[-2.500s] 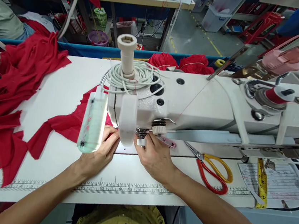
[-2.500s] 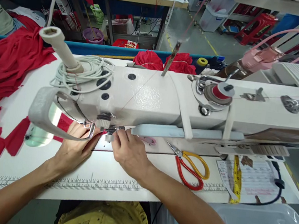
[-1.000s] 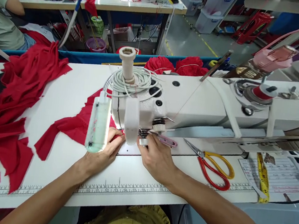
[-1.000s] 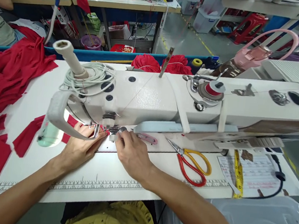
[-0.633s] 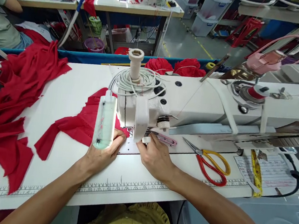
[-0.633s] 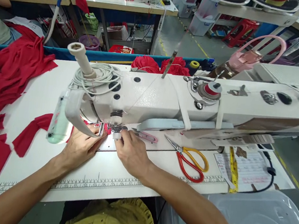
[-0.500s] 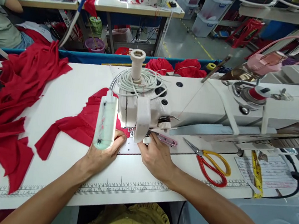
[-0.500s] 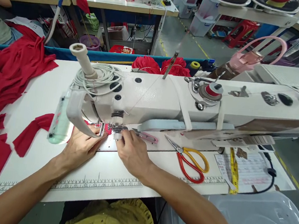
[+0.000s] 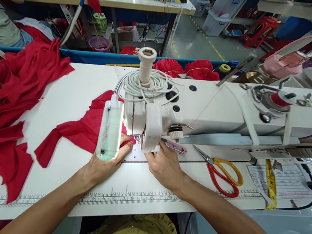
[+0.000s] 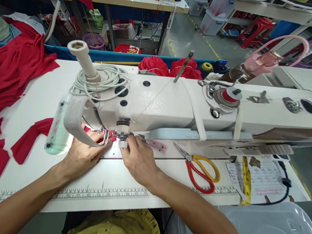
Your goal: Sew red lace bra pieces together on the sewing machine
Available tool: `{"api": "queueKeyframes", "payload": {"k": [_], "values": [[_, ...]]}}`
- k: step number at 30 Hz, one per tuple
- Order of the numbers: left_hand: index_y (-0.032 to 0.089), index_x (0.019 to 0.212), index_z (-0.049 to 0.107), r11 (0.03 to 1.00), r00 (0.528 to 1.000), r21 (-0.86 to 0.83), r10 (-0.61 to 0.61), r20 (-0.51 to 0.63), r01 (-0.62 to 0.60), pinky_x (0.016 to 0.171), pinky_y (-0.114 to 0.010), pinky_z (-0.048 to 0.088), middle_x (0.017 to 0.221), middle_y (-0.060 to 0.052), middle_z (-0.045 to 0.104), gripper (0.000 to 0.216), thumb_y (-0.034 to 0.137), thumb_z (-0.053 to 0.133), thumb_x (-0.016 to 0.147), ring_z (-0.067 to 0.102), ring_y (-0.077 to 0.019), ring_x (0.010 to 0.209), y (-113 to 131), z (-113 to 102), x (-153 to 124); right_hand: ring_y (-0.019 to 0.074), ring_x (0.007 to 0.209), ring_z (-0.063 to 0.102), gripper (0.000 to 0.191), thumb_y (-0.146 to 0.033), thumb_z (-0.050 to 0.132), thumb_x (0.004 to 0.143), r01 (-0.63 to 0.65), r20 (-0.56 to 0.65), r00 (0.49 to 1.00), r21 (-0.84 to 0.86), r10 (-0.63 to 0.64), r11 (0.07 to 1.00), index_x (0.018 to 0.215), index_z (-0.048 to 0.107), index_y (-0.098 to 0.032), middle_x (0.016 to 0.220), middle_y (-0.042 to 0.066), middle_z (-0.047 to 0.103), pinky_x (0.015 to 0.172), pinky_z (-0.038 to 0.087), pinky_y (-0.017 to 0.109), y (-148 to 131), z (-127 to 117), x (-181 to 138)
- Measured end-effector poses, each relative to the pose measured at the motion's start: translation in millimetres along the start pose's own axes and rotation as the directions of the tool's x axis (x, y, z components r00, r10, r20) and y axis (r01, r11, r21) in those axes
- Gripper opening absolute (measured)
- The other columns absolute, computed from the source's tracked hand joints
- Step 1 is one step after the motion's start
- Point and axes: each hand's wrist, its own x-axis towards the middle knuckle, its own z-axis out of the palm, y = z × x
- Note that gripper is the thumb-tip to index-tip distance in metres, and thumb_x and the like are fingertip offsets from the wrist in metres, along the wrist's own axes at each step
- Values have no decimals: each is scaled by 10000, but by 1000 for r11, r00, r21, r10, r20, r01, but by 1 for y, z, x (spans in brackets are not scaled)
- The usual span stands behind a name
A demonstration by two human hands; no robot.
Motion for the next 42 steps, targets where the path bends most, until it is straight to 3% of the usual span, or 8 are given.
{"api": "queueKeyframes", "payload": {"k": [7, 13, 17, 22, 28, 34, 39, 42], "values": [[126, 1162, 661, 997, 1000, -69, -16, 24, 17, 895, -413, 547, 1083, -111, 727, 403, -50, 472, 852, 664, -236, 1023, 3, 1, -4, 191, 727, 462, 253, 46, 524, 754, 24, -31, 999, -29, -24, 999, 793, 655, -167, 685, 46, 485, 568, 308, 284, -2, 0, -1], [152, 1135, 687, 996, 999, -85, -41, -10, 40, 945, -397, 550, 977, -83, 746, 393, -22, 429, 896, 693, -208, 1001, 7, -3, -1, 186, 720, 469, 255, 42, 547, 777, 38, -32, 999, -25, -38, 999, 666, 556, -188, 694, 42, 494, 566, 319, 284, -2, 4, -4], [150, 1164, 678, 1000, 1000, -10, -25, 2, 25, 949, -387, 535, 946, -71, 749, 329, 29, 489, 923, 706, -210, 987, 6, 2, -4, 196, 747, 474, 272, 39, 538, 763, 21, -13, 1000, 5, -21, 1000, 631, 529, -198, 694, 46, 500, 575, 338, 285, -2, 8, -4], [130, 1197, 664, 989, 998, 144, 15, 60, -23, 920, -387, 527, 926, -81, 750, 332, 31, 557, 899, 702, -240, 995, 2, 5, -8, 199, 758, 479, 263, 23, 507, 808, 17, -58, 998, -11, -17, 1000, 662, 574, -185, 759, 68, 524, 583, 347, 289, -1, 0, -1], [139, 1139, 679, 995, 1000, 100, 12, -11, -10, 895, -414, 540, 912, -84, 759, 284, 45, 531, 916, 709, -231, 937, 8, -2, 5, 166, 688, 466, 287, -16, 478, 850, -51, -80, 995, 59, 56, 997, 1000, 681, -153, 785, 45, 510, 559, 327, 288, 5, -9, -8], [158, 1095, 679, 998, 999, 50, -50, 22, 48, 889, -397, 556, 877, -60, 746, 265, 55, 498, 931, 705, -221, 931, 7, 1, 9, 134, 630, 484, 290, -41, 469, 893, -78, -72, 993, 163, 91, 984, 1080, 659, -156, 848, 43, 580, 543, 330, 282, 8, -6, -11], [168, 1196, 638, 979, 993, -171, -117, -18, 113, 967, -416, 556, 1037, -87, 747, 285, 127, 536, 933, 685, -232, 1047, -5, 9, -3, 133, 626, 498, 175, -168, 480, 978, -113, 7, 993, 220, 114, 969, 947, 652, -158, 825, 42, 596, 518, 273, 289, 10, -6, -9], [175, 1216, 635, 982, 991, -140, -125, 39, 129, 1001, -444, 537, 1139, -92, 729, 304, 126, 543, 931, 651, -254, 1139, -7, 11, -11, 126, 593, 454, 250, -174, 463, 982, -92, 33, 996, 235, 86, 968, 774, 602, -172, 765, 28, 560, 521, 230, 302, 11, -4, -10]]}}
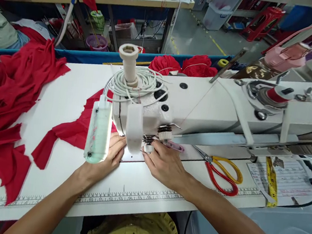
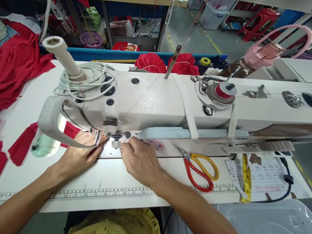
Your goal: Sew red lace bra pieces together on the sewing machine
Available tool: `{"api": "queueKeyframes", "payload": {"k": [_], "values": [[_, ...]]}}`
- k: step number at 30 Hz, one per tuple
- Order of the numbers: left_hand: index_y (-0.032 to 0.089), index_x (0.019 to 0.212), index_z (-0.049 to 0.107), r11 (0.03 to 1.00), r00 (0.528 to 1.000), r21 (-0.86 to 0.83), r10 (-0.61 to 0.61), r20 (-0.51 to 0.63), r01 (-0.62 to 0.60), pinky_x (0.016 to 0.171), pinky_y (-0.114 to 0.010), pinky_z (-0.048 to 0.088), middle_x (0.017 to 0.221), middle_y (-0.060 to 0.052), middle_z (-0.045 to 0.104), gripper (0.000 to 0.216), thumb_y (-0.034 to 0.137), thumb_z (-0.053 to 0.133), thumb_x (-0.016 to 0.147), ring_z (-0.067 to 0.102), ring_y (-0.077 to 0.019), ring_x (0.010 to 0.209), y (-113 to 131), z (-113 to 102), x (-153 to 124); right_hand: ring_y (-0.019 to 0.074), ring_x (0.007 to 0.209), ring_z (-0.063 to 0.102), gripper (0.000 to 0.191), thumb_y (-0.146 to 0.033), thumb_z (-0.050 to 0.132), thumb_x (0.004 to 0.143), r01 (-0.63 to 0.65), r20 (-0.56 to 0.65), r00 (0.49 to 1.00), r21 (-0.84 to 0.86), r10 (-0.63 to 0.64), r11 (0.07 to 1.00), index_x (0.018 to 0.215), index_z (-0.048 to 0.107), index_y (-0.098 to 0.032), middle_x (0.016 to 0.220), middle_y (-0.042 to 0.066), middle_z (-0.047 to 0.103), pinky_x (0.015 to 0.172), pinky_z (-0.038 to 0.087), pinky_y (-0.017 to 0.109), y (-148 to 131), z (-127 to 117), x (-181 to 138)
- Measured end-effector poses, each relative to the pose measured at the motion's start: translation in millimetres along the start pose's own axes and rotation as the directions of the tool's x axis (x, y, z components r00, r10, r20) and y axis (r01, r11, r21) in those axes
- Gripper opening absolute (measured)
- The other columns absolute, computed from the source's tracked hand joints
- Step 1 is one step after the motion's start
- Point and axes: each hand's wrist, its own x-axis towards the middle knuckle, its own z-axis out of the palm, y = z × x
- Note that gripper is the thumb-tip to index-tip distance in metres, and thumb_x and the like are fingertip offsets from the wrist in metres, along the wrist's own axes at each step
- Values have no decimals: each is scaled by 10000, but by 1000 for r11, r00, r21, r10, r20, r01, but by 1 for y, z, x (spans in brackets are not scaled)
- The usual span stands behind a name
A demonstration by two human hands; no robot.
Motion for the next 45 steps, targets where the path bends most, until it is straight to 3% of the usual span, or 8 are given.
{"api": "queueKeyframes", "payload": {"k": [10, 15, 19, 24, 33, 36, 40, 45], "values": [[198, 1225, 627, 987, 998, 153, 47, 36, -52, 951, -435, 527, 1081, -97, 728, 322, 126, 485, 945, 669, -255, 1051, 7, 0, -2, 101, 502, 424, 360, -220, 370, 1051, 135, -53, 990, 102, -130, 986, 782, 602, -166, 553, -39, 512, 520, 221, 290, -3, -2, 0], [194, 1073, 645, 983, 998, 185, 4, 69, -17, 820, -392, 533, 951, -93, 701, 222, 147, 474, 942, 656, -240, 882, 6, 0, 5, 111, 580, 496, 336, -221, 432, 1030, 141, -162, 978, 61, -129, 988, 720, 554, -179, 682, 1, 558, 558, 318, 273, -2, -2, 7], [192, 977, 627, 986, 997, 161, 36, 69, -47, 824, -387, 514, 943, -87, 676, 206, 87, 461, 914, 631, -236, 889, 6, 0, 12, 123, 673, 578, 228, -179, 432, 1001, 148, -203, 970, 65, -132, 987, 857, 609, -159, 863, 61, 647, 523, 349, 253, 3, -2, 13], [176, 1037, 633, 982, 997, 173, 67, 26, -71, 816, -373, 514, 940, -92, 675, 228, 85, 460, 919, 626, -232, 880, 6, -1, 15, 119, 562, 532, 209, -141, 424, 977, 54, -240, 969, -14, -56, 998, 962, 631, -160, 739, 27, 642, 468, 273, 252, 8, 0, 15], [154, 1188, 634, 989, 998, 134, 56, -10, -54, 971, -420, 499, 1053, -100, 730, 299, 87, 497, 931, 667, -245, 1043, 12, -6, 10, 125, 537, 538, 227, -167, 446, 997, 31, -88, 995, -111, -41, 993, 1082, 657, -181, 694, 12, 662, 484, 284, 247, 16, 1, 12], [148, 1191, 639, 998, 999, 58, 13, -39, -11, 990, -432, 497, 1059, -102, 736, 286, 134, 504, 939, 673, -246, 1044, 11, -8, 8, 126, 463, 499, 266, -271, 465, 1018, -89, 7, 996, -206, 93, 975, 967, 704, -166, 548, 13, 594, 491, 271, 252, 22, -2, 8], [185, 1087, 686, 993, 990, -3, -116, -85, 116, 930, -435, 526, 960, -78, 724, 248, 170, 526, 898, 670, -240, 928, 2, -13, 11, 143, 442, 495, 356, -335, 519, 988, -348, 111, 912, -302, 395, 888, 738, 701, -158, 433, 33, 514, 568, 341, 290, 41, -2, 3], [199, 959, 690, 958, 964, 112, -264, -28, 265, 800, -384, 544, 858, -56, 686, 187, 195, 528, 865, 639, -237, 841, -7, -29, 10, 127, 431, 498, 350, -235, 489, 982, -358, -33, 932, -223, 361, 907, 726, 718, -166, 397, -1, 462, 603, 327, 341, 54, -8, 6]]}}
